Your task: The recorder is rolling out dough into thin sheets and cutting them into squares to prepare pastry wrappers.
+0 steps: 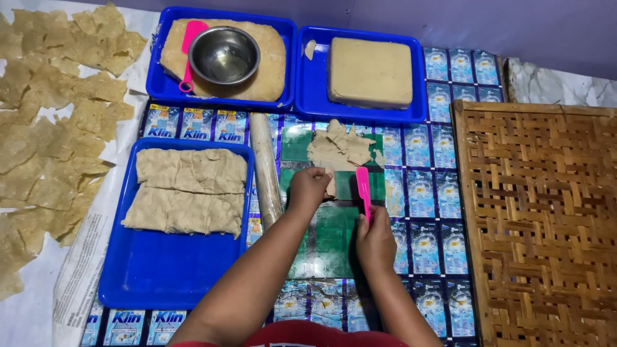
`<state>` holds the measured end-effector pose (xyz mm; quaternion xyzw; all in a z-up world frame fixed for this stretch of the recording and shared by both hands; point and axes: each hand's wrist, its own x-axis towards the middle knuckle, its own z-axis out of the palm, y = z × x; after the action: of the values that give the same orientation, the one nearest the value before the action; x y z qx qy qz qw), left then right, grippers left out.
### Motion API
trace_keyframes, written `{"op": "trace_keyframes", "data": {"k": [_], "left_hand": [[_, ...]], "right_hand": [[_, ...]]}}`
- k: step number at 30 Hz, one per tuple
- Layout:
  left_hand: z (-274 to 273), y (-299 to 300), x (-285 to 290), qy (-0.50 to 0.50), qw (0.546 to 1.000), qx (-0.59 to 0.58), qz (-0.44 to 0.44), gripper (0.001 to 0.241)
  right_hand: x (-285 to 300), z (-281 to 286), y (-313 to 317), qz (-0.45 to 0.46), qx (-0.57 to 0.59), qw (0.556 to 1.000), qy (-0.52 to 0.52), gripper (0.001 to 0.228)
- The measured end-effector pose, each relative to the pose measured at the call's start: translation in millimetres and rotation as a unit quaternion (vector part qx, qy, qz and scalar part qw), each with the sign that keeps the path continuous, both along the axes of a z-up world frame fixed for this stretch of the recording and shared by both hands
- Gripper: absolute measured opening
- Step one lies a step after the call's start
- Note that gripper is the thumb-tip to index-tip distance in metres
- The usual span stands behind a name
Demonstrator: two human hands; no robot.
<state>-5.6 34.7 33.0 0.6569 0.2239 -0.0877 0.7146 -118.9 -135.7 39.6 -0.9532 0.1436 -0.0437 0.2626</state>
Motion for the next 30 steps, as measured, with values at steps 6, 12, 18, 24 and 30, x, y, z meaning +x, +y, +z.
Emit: {"op": "trace_keyframes", "data": {"k": [6, 12, 18, 24, 30], "left_hand": [[86.5, 22.2, -15.3, -0.091, 0.916, 0.345, -0.182, 0.026], [147.1, 4.8, -8.3, -0.16, 0.881, 0.313, -0.316, 0.025], [131.6, -51.9, 50.9, -0.196, 0.837, 0.342, -0.381, 0.025], [81.9, -158.0, 124.5, -0.205, 0.822, 0.354, -0.397, 0.017], [41.6, -276.8, 210.5, -0.199, 0.825, 0.352, -0.395, 0.016]], "right_hand": [[9.2, 9.8, -11.5, 0.06, 0.014, 0.993, -0.104, 0.02], [34.1, 44.1, 0.1, -0.067, 0.628, 0.776, 0.008, 0.046], [59.3, 69.4, -53.2, -0.04, 0.803, 0.594, -0.009, 0.055], [92.3, 56.8, -147.9, -0.089, 0.804, 0.584, -0.069, 0.038], [156.8, 39.9, -232.2, -0.146, 0.794, 0.575, -0.133, 0.027]]}}
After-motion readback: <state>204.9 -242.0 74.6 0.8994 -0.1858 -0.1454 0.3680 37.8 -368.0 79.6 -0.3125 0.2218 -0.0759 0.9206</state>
